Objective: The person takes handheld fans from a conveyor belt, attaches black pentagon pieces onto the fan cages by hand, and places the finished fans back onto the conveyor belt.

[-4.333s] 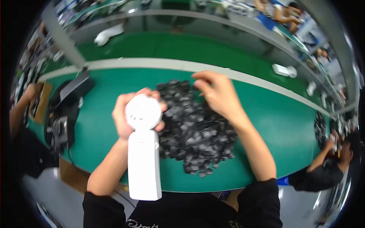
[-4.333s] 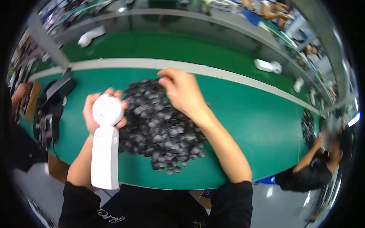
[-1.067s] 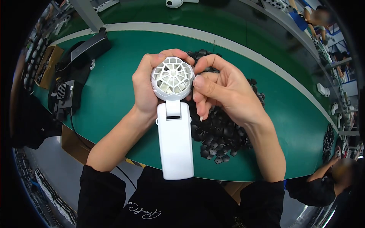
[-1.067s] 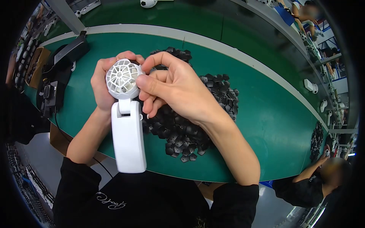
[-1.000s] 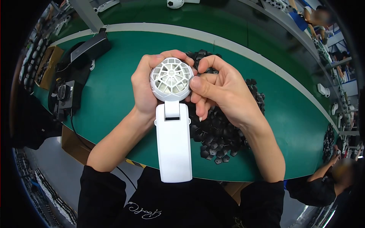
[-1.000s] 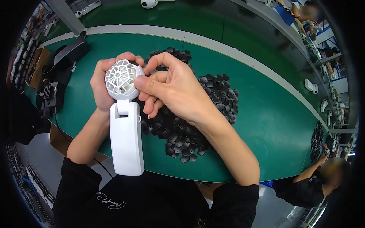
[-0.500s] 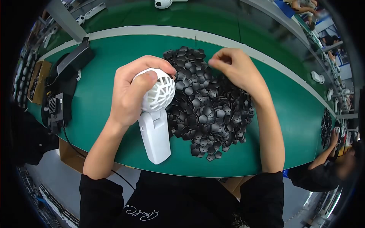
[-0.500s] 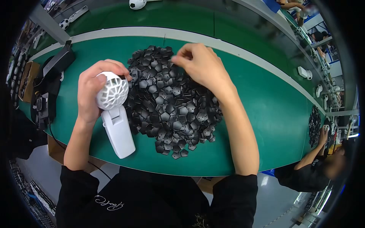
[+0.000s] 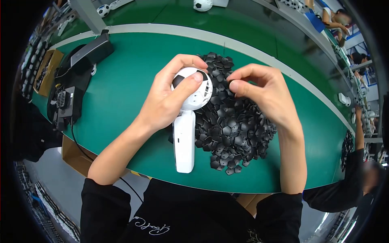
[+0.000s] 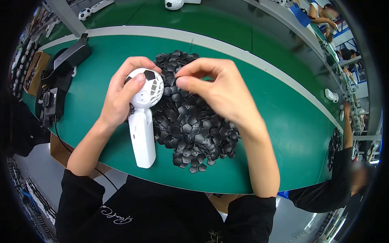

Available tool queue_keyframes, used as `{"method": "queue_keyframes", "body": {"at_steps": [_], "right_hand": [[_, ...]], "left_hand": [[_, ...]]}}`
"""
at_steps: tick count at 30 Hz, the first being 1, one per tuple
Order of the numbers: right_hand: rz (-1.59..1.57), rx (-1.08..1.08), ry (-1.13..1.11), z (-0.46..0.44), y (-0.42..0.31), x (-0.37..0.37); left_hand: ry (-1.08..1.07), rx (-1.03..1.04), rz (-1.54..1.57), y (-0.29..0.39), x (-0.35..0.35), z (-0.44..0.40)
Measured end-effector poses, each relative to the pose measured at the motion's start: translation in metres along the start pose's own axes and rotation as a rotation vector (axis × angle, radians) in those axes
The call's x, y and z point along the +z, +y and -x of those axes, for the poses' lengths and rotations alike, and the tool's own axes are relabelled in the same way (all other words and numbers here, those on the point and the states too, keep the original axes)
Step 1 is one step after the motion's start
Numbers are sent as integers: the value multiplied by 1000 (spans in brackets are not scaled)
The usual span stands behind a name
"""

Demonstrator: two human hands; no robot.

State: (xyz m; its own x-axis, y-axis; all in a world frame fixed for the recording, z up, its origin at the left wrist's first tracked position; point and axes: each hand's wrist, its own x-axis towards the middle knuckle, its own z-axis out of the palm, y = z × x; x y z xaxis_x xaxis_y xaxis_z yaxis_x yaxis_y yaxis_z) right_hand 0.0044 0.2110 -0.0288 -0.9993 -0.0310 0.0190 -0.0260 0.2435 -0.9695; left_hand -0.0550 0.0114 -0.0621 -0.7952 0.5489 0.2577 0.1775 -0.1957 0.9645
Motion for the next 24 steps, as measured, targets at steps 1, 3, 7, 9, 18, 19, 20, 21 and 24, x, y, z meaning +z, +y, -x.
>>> {"method": "queue_keyframes", "body": {"at_steps": [1,3,7,9,18,19,20,21,24], "right_hand": [[-2,-1,-5,2,-4,6],[-153,12,-29,8,-11,18],[-301,-3,-32,10,-9,28],[-336,-14,-28,11,-11,29],[-361,11,-25,6,-13,23],[-358,1,-24,6,-14,24],[-355,-9,-24,6,-15,24],[-354,-10,-25,6,-15,24],[-65,-57,-71,7,-16,28]], "left_hand": [[4,-1,-3,1,-2,0],[-22,-24,-32,3,-2,0],[-30,-36,-39,4,-2,0],[-27,-37,-35,3,-2,0],[-27,-49,-45,3,-4,-1],[-37,-75,-37,5,-4,-1],[-45,-98,-29,7,-4,-1],[-44,-97,-29,9,-5,-1],[-114,-149,-84,14,-9,-1]]}}
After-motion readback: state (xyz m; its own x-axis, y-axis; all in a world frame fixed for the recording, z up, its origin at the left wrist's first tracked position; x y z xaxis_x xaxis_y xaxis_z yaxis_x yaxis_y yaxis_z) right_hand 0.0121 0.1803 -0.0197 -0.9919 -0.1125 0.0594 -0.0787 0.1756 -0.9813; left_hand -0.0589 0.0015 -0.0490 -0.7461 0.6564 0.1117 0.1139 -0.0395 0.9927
